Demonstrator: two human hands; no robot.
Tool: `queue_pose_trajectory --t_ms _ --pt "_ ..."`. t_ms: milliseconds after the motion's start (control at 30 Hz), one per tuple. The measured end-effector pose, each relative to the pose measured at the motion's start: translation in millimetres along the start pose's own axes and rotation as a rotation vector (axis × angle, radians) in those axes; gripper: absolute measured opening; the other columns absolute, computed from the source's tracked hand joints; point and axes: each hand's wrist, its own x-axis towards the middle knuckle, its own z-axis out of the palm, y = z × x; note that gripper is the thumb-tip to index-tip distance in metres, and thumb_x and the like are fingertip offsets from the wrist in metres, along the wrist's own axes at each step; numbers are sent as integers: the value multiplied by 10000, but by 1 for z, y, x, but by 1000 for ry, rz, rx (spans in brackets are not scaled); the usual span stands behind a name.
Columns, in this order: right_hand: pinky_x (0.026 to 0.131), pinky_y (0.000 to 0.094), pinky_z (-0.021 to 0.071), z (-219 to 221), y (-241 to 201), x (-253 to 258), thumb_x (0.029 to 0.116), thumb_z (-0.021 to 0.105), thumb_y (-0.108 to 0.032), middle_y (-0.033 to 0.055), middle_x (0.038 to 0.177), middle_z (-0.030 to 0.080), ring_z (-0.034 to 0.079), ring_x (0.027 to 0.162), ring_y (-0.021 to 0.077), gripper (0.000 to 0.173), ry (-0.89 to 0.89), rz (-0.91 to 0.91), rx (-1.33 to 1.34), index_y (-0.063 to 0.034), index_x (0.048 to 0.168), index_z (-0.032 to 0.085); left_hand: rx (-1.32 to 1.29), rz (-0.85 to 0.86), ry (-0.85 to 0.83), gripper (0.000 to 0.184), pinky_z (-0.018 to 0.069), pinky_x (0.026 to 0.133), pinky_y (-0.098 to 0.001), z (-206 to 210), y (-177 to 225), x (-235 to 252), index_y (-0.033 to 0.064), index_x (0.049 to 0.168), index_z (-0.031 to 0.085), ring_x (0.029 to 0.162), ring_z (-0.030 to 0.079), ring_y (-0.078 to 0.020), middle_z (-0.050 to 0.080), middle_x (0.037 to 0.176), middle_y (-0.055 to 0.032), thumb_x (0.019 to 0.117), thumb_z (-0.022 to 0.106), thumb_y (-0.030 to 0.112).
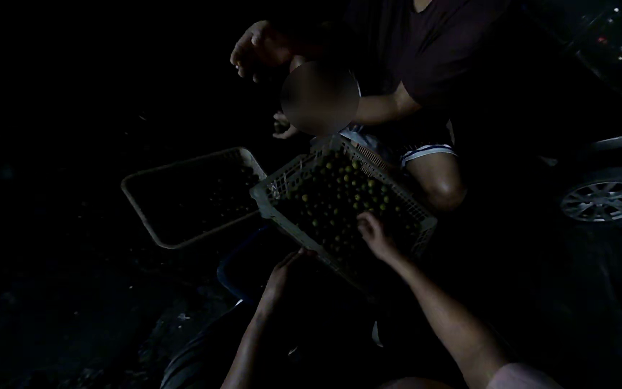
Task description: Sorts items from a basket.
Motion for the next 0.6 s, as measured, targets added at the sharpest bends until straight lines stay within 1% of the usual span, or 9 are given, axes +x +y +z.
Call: queue_pose_trajectory --t_ms 67,133,167,233,333,433,500,567,600 --pt "1110 526 439 -29 32 21 1076 475 -89 231 1464 530 544 1330 384 392 -2 249 -203 -14 1461 489 252 94 -23 287 514 856 -250 -6 5 -7 -23 1269 611 955 619 -71 651 1154 -70 1094 445 134" --pt "1167 559 366 -42 78 38 1059 494 -87 233 1536 460 448 1419 406 474 -32 394 -373 -22 1524 435 69 -6 29 228 528 688 -208 0 10 -7 26 1240 588 802 625 -43 659 1006 -22 1073 476 135" --pt "1169 564 360 -45 98 44 1050 508 -103 234 1528 471 447 1420 407 475 -56 424 -454 -21 1514 451 -29 -62 41 208 527 644 -218 3 13 -7 41 1227 582 760 624 -56 657 957 -20 1072 485 141" --pt "1156 560 376 -48 116 43 1039 516 -99 226 1503 501 469 1403 400 447 -102 439 -561 -30 1481 499 -64 -102 25 210 525 618 -204 4 16 -7 44 1230 587 722 630 -48 672 912 -8 1080 472 135" --pt "1169 546 361 -45 129 39 1021 556 -97 210 1505 498 451 1413 392 438 -109 391 -606 -62 1457 540 -18 -76 -15 243 534 642 -216 0 12 -4 29 1245 600 731 641 -59 692 913 -18 1088 465 155" --pt "1167 559 363 -45 131 41 986 620 -82 237 1478 515 460 1401 406 452 -87 413 -537 -24 1430 558 -11 -39 7 246 551 634 -236 0 10 -2 27 1169 633 701 662 -80 712 852 -22 1089 491 211" --pt "1146 534 397 -53 118 37 1037 555 -109 244 1462 526 503 1373 385 415 -50 438 -365 -2 1436 523 1 -13 -7 241 549 635 -236 0 10 -3 31 1165 629 700 644 -76 686 855 -14 1089 488 211" --pt "1087 509 460 -57 116 33 1069 527 -149 257 1405 559 573 1282 370 395 25 380 -100 14 1429 509 23 14 -28 238 560 672 -245 0 10 -3 30 1187 622 740 644 -74 671 895 -14 1087 489 201" --pt "1021 481 505 -56 117 30 1072 526 -152 249 1354 585 617 1191 345 375 59 344 44 13 1408 521 42 22 -38 233 564 695 -243 1 11 -4 35 1188 623 766 649 -71 672 919 -14 1086 492 199"
